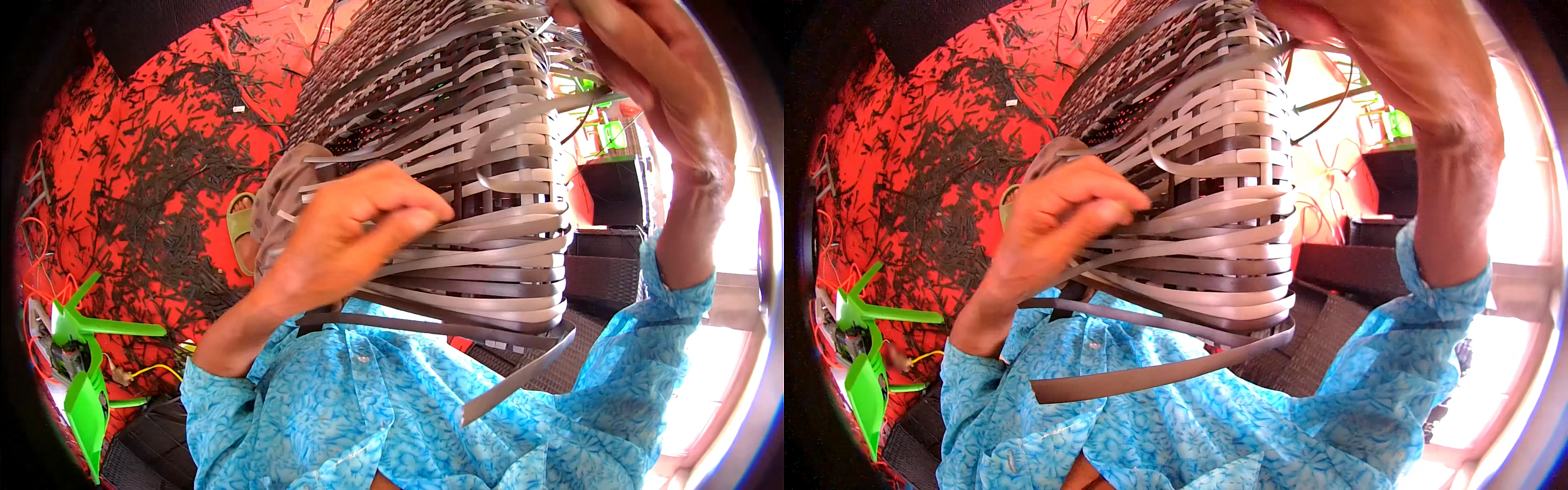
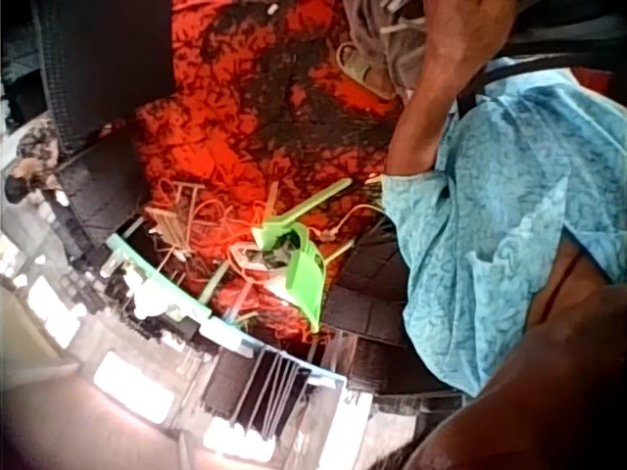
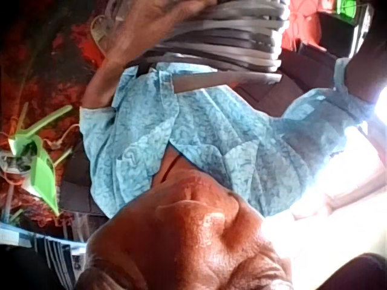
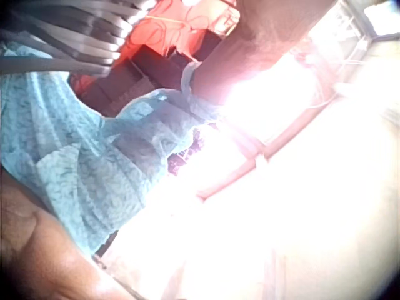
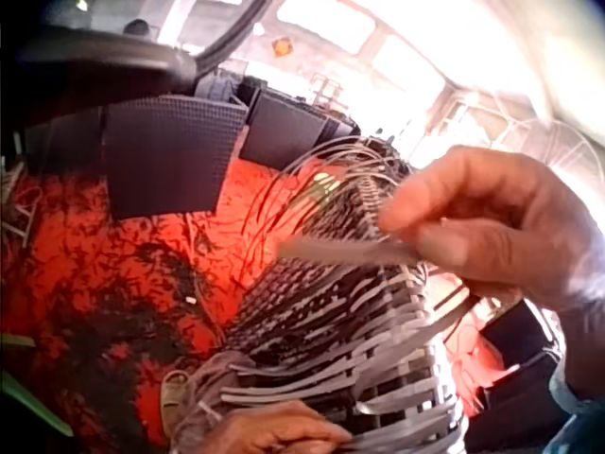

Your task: The person weaves plastic strips into a wicker furniture frame by hand, repeatedly interlacing the strips through the existing weave and tucking the ends into place.

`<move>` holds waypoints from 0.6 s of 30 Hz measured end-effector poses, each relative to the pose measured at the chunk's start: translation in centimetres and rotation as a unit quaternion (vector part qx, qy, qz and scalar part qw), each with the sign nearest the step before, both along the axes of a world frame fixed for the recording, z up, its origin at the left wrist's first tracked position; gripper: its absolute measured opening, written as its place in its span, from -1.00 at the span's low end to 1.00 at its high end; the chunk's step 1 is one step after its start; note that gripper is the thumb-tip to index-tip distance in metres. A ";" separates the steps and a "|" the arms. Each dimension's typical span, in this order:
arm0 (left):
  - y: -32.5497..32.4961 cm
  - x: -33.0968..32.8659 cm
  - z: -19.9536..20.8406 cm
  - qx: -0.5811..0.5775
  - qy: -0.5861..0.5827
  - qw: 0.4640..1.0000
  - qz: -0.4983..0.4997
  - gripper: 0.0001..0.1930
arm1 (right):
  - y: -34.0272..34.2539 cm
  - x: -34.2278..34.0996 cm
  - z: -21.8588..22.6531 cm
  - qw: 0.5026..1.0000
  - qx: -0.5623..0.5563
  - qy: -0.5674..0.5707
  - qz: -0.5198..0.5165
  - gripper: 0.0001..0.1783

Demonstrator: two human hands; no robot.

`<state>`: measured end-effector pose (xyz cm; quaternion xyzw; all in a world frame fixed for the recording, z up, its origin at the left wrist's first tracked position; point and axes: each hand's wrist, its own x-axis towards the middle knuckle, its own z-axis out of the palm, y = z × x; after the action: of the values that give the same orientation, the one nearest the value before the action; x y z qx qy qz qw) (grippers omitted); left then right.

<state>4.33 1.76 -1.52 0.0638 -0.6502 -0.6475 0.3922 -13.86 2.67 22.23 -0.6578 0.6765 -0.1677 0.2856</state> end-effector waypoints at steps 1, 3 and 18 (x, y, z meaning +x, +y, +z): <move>0.4 -0.6 -0.1 -0.030 -0.011 0.999 -0.026 -0.83 | 0.6 -0.6 -0.2 0.999 -0.032 0.040 0.006 -0.70; 0.8 -1.1 0.1 -0.046 -0.039 0.998 -0.029 -0.81 | 1.7 -1.1 -0.4 0.993 -0.059 0.094 0.030 -0.72; 2.2 -2.7 -0.3 0.027 -0.032 0.997 -0.059 -0.89 | 4.7 1.8 -2.8 0.889 -0.043 0.366 0.271 -0.78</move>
<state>1.59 3.98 -1.84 0.0565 -0.6474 -0.6843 0.3307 -12.10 7.40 19.43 -0.8421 0.5203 0.1398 0.0240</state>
